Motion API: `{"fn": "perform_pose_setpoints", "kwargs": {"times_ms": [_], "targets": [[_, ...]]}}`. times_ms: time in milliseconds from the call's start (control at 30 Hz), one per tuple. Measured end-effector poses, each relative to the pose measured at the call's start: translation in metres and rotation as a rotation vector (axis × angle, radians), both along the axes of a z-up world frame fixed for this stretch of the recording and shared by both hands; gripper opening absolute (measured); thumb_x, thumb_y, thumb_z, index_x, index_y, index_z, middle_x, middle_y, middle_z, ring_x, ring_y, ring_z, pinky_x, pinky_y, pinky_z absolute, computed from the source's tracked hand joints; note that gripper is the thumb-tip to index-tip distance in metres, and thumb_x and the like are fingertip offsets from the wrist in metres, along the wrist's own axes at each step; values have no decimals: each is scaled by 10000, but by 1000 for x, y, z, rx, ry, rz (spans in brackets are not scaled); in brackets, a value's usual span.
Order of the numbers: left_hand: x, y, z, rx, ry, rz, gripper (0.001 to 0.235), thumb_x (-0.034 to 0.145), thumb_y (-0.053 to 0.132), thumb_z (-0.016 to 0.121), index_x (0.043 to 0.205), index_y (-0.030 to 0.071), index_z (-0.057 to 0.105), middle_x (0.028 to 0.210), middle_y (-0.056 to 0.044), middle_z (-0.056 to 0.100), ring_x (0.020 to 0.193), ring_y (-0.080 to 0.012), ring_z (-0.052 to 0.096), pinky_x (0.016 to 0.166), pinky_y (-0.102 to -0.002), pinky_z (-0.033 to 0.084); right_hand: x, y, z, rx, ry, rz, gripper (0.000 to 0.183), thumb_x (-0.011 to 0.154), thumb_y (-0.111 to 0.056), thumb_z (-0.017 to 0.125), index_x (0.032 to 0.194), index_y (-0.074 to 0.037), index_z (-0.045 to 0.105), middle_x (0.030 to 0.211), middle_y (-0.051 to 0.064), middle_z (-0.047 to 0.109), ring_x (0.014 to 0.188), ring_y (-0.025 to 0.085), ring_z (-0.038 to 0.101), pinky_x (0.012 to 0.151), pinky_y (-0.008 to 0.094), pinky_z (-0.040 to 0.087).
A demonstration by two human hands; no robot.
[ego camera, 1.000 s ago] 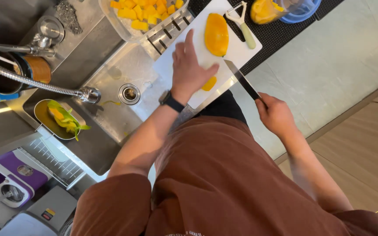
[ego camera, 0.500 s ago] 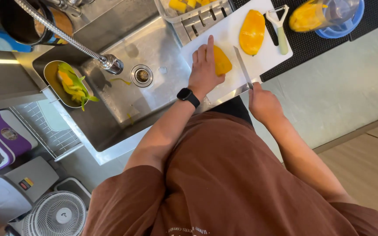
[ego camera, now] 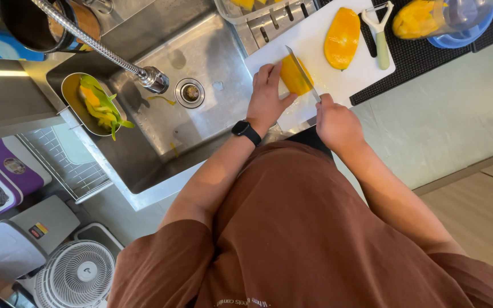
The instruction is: The person peels a mango over a kitchen sink using a peeler, then places it on a cutting board. They use a knife to slice the mango into smaller pieces and transfer them into a plastic container.
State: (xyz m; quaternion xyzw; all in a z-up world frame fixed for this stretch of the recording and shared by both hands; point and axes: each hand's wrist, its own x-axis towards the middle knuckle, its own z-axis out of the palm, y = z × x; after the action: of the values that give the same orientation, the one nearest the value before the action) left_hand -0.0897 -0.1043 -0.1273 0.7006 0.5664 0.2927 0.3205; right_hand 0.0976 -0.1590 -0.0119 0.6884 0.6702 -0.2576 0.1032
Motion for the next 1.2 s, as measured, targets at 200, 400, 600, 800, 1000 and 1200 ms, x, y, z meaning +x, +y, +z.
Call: {"fn": "perform_pose_setpoints", "kwargs": {"times_ms": [200, 400, 600, 800, 1000, 1200], "targets": [[2, 2, -2, 20, 15, -1, 948, 702, 241, 995, 1469, 24, 481, 1321, -140, 461, 1248, -341, 540, 1068, -440, 552, -5, 9, 16, -74, 9, -4, 331, 1123, -287, 323, 1273, -49, 497, 886, 257, 704, 893, 509, 725, 780, 605, 577], [3, 3, -2, 8, 13, 6, 939, 696, 236, 990, 1459, 18, 488, 1316, -140, 466, 1244, -346, 542, 1069, -447, 550, -16, 26, 31, -180, 31, -37, 296, 1120, -242, 309, 1205, -12, 474, 906, 293, 704, 894, 527, 723, 759, 622, 580], [4, 3, -8, -1, 1, -1, 945, 683, 227, 983, 1454, 7, 485, 1329, -143, 465, 1255, -353, 531, 1065, -449, 554, -24, 44, -1, -180, 67, -67, 274, 1118, -216, 329, 1204, 14, 450, 925, 303, 696, 916, 538, 715, 756, 633, 576], [3, 4, -1, -18, 5, -25, 934, 719, 233, 972, 1469, 6, 464, 1336, -142, 455, 1276, -358, 513, 1064, -443, 555, -25, 36, -8, -59, 100, -80, 283, 1120, -193, 369, 1261, 38, 451, 927, 311, 694, 903, 542, 714, 740, 632, 576], [-1, 3, 3, -35, -6, -27, 866, 750, 184, 949, 1453, -13, 485, 1313, -151, 470, 1255, -373, 529, 1052, -448, 564, -26, 36, 16, -14, 59, -9, 330, 1120, -197, 356, 1314, 28, 499, 878, 254, 704, 858, 490, 737, 698, 587, 596], [-2, 2, -20, 15, 84, -11, 751, 779, 197, 923, 1397, 12, 538, 1227, -125, 503, 1155, -334, 582, 1008, -417, 574, -29, 18, 24, 50, 34, 29, 327, 1129, -210, 350, 1281, 24, 521, 836, 246, 693, 800, 489, 738, 666, 579, 599]]}}
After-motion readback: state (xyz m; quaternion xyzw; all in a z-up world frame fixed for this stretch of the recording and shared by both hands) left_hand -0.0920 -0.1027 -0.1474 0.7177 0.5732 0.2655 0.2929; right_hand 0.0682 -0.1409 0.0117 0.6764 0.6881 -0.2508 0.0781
